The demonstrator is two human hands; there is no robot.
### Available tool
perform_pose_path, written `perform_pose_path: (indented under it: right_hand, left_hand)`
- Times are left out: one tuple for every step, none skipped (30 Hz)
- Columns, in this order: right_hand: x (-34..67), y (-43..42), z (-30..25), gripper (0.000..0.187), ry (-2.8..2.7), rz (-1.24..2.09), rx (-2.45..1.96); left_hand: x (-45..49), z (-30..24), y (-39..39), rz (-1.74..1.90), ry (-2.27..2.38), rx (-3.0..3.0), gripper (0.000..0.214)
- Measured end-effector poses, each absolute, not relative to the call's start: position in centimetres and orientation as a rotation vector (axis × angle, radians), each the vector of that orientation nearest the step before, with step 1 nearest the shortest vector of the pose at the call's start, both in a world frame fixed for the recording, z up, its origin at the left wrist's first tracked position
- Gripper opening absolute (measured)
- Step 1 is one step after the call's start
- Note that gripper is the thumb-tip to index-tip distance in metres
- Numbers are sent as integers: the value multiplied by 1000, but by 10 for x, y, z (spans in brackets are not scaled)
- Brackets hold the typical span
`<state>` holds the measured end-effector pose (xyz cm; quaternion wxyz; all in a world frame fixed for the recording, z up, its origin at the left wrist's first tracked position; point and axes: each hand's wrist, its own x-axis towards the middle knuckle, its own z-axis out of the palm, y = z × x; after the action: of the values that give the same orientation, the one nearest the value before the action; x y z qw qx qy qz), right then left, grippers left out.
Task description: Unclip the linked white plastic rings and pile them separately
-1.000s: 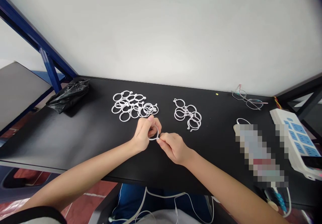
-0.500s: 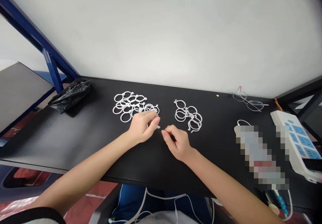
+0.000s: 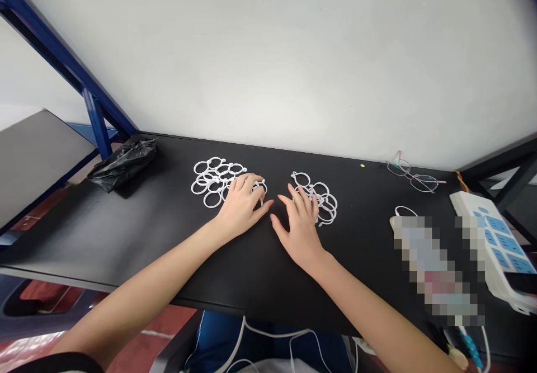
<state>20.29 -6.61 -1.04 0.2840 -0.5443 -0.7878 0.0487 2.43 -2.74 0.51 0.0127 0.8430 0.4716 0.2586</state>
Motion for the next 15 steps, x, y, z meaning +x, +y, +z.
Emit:
perform_pose_path:
  right_hand:
    - [203, -66, -12, 39, -2136, 121, -1497]
    - [202, -67, -13, 43, -2153, 111, -1522]
    - [202, -67, -14, 46, -2163, 103, -1537]
    - [202, -66, -14, 48, -2166, 100, -1542]
    - [202, -65, -14, 50, -2162, 100, -1537]
    - [203, -63, -13, 51, -2150, 105, -1528]
    - [206, -61, -11, 51, -2127, 116, -1520]
    - [210, -57, -7, 52, -2099, 135, -1510]
    - [215, -53, -3, 52, -2046, 159, -1516]
    - [222, -49, 1, 53, -1983, 188, -1535]
    - [230, -44, 6, 54, -1926, 230, -1554]
    - [238, -39, 11, 55, -1887, 285, -1579]
    - [246, -33, 16, 55, -1849, 330, -1608]
    - [253, -28, 20, 53, -1835, 376, -1643]
    - [259, -23, 23, 48, -1840, 408, -1675]
  left_hand:
    - [24, 4, -27, 793, 1474, 2639, 19]
    - [24, 3, -26, 783, 1477, 2650, 18]
    - [24, 2, -25, 777, 1482, 2658, 17]
    - [23, 2, -25, 774, 1488, 2663, 17]
    - [23, 1, -24, 774, 1496, 2667, 16]
    - [23, 1, -24, 778, 1504, 2667, 16]
    - [22, 1, -23, 784, 1510, 2666, 16]
    - [22, 2, -23, 792, 1514, 2662, 16]
    - [22, 2, -23, 803, 1517, 2656, 17]
    - [22, 3, -23, 816, 1517, 2650, 17]
    - [22, 4, -23, 832, 1516, 2646, 16]
    - [22, 4, -23, 847, 1514, 2646, 16]
    - [22, 5, -23, 857, 1511, 2651, 16]
    - [22, 5, -23, 866, 1506, 2661, 16]
    - [22, 5, -23, 871, 1498, 2675, 15]
